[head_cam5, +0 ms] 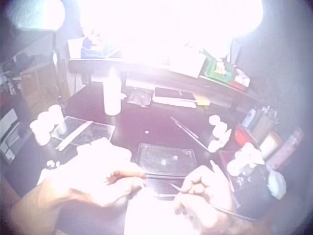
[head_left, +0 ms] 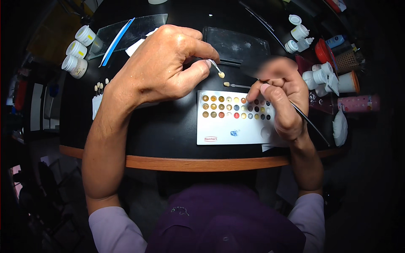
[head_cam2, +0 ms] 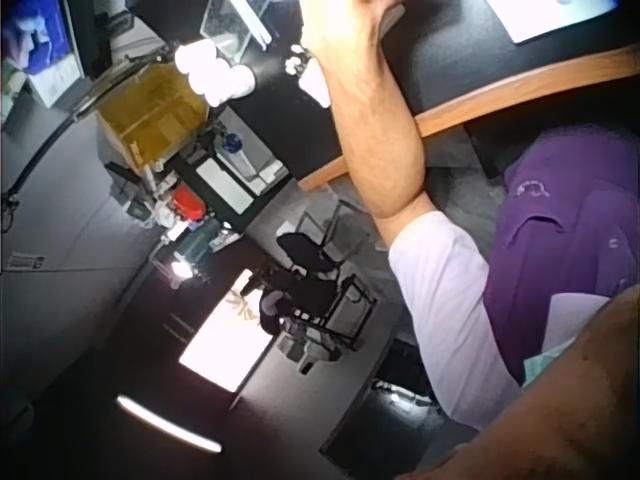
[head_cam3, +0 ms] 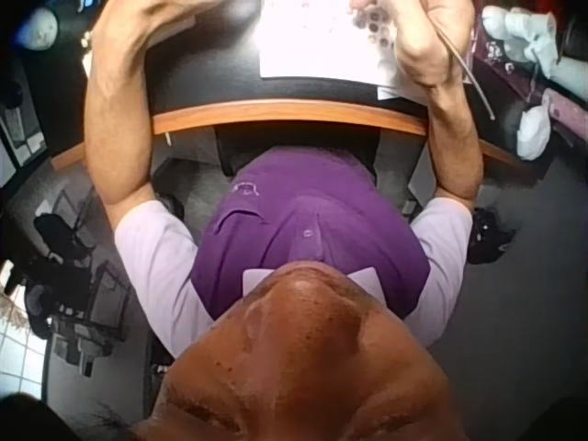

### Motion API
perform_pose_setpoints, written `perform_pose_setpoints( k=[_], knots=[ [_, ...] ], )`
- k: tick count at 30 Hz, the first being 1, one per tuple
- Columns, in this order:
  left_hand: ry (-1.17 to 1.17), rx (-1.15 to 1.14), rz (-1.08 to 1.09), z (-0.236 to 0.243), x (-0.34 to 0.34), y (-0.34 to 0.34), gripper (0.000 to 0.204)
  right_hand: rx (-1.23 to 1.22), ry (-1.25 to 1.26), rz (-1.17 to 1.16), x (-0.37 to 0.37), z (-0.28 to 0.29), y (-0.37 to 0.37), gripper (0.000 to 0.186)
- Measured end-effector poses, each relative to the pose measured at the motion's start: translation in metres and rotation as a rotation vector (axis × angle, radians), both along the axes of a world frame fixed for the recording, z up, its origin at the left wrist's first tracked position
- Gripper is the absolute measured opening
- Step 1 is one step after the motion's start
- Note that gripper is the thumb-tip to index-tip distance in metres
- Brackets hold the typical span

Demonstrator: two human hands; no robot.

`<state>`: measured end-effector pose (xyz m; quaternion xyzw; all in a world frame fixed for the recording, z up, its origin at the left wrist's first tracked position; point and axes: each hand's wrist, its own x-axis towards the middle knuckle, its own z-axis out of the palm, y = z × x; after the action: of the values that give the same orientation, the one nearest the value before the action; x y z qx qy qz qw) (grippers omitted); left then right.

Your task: The person applies colored stain to a dental prosthetic using a fine brush, repeatedly dipping the brush into a palette of various shades and applying it to the surface of the prosthetic held with tweezers.

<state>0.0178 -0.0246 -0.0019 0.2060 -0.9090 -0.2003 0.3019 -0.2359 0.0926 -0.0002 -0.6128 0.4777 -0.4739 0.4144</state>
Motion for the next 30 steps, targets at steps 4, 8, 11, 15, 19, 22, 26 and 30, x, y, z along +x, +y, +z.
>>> perform_pose_setpoints(
  k=[4,8,11,15,19,22,26,30],
  knots=[
    [0.016,-0.075,0.014,0.002,0.003,0.0,0.033,-0.118,0.124,-0.003,0.006,-0.007,0.002,0.01],
    [-0.013,-0.08,0.035,0.003,0.003,0.002,0.033,-0.359,0.365,0.161,-0.001,-0.003,-0.009,0.016],
    [0.006,-0.078,0.044,-0.003,0.005,0.001,0.034,-0.133,0.208,0.076,0.01,-0.009,0.001,0.017],
    [0.019,-0.086,0.03,-0.001,0.003,0.0,0.035,-0.392,0.31,0.111,0.004,-0.018,-0.005,0.017],
    [-0.009,-0.085,0.032,-0.001,0.003,0.001,0.035,-0.413,0.321,0.083,0.009,-0.017,-0.005,0.014],
    [-0.004,-0.081,0.035,-0.002,0.003,0.001,0.036,-0.404,0.345,0.095,0.01,-0.016,-0.004,0.013],
    [-0.015,-0.082,0.033,-0.001,0.003,0.001,0.036,-0.405,0.362,0.08,0.011,-0.015,-0.005,0.013],
    [-0.031,-0.076,0.036,-0.002,0.003,0.002,0.036,-0.478,0.425,0.119,0.01,-0.015,-0.008,0.013]
  ],
)
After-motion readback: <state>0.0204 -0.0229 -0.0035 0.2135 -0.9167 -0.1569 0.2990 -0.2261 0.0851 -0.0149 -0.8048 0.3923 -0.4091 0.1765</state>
